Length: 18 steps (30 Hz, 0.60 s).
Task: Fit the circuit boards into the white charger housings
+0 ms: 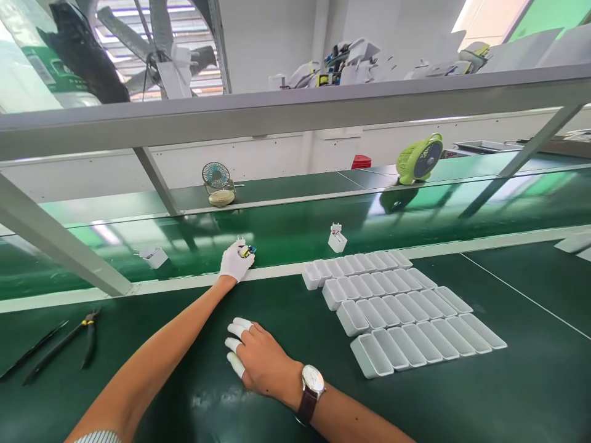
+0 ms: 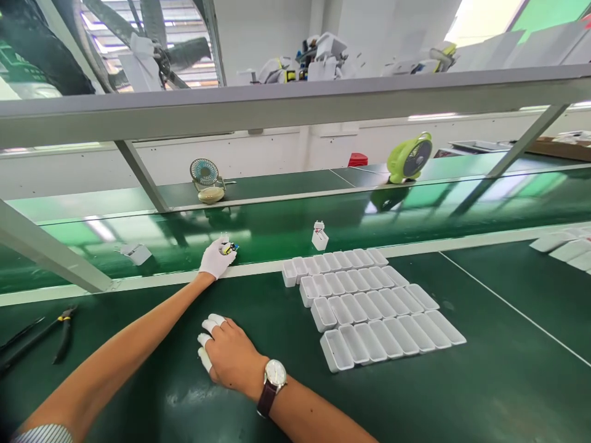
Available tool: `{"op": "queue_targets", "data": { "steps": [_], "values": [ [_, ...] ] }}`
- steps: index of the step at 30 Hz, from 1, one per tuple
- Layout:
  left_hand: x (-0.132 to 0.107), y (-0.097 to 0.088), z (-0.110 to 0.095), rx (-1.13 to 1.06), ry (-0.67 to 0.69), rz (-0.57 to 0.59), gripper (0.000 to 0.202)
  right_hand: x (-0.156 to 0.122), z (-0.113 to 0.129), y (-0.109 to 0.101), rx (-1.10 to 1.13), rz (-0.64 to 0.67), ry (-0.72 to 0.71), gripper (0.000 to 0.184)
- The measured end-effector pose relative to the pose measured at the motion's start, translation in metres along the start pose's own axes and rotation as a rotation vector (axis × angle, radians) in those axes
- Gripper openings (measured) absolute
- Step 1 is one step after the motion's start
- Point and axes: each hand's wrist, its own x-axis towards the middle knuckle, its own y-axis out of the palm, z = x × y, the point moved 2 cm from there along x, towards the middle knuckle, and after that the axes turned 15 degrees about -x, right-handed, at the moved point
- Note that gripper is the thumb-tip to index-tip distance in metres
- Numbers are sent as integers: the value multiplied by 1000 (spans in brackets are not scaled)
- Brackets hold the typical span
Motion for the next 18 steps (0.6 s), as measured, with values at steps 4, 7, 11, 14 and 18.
{"op": "queue_targets", "data": {
  "steps": [4, 7, 11, 14, 18],
  "values": [
    [-37, -21, 0, 0, 105, 83, 56, 1, 0, 0, -9, 2, -16, 25],
    [-73, -39, 1, 33, 148, 155, 55, 2, 1, -1, -53, 15, -32, 25],
    [-107, -56, 0, 75, 148, 222, 50, 3, 3, -2, -93, 40, -99, 23],
    [-115, -60, -8, 105, 114, 283, 40, 4, 5, -2, -95, 37, -157, 25],
    [-109, -55, -34, 161, 120, 378, 22, 4, 7, -4, -109, 27, -199, 22]
  ]
}}
